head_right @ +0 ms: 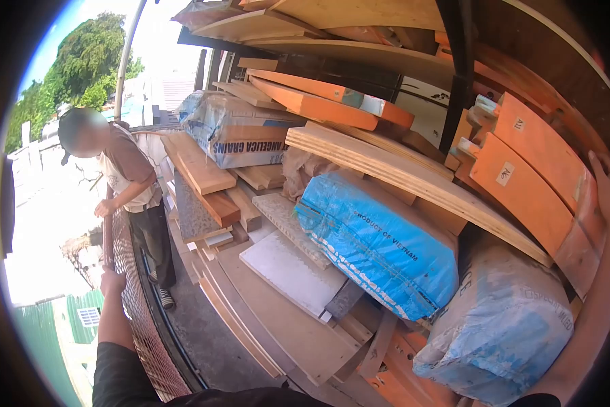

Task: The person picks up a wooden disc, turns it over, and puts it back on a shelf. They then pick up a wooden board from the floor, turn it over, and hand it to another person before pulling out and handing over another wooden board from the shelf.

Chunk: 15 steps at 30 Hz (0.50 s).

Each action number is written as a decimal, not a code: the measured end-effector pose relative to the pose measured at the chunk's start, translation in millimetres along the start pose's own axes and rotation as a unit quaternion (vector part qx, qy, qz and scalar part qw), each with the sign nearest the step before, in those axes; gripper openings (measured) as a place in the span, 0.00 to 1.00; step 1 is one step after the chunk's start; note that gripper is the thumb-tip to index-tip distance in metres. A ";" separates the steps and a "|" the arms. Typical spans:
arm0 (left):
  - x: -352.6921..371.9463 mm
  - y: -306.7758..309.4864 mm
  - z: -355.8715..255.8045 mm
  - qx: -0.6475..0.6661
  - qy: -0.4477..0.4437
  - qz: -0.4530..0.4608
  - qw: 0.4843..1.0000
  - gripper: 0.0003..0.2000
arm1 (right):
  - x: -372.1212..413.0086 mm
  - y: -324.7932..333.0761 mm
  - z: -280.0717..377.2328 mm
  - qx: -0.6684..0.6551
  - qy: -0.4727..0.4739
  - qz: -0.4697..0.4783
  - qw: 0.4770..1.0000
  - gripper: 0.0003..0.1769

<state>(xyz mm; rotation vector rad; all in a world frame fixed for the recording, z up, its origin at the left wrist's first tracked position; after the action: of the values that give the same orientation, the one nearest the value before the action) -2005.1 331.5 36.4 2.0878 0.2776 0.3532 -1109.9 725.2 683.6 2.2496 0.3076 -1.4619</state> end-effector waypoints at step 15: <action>-4.9 -4.2 0.5 -0.012 0.009 -0.006 1.000 0.46 | -3.7 16.6 56.3 0.056 -0.005 0.058 0.997 0.26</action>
<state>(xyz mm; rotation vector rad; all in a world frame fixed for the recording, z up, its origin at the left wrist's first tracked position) -2009.7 331.6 31.9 2.0587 0.2948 0.3677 -1150.2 684.2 671.4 2.3050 0.0912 -1.4621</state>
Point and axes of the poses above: each hand's wrist, its own x-axis away from the middle knuckle, its own y-axis out of the back of the hand, z = x × y, the point moved 1 cm from there along -x, towards the middle knuckle, and after that the axes turned 12 degrees about y, right-handed, at the moved point
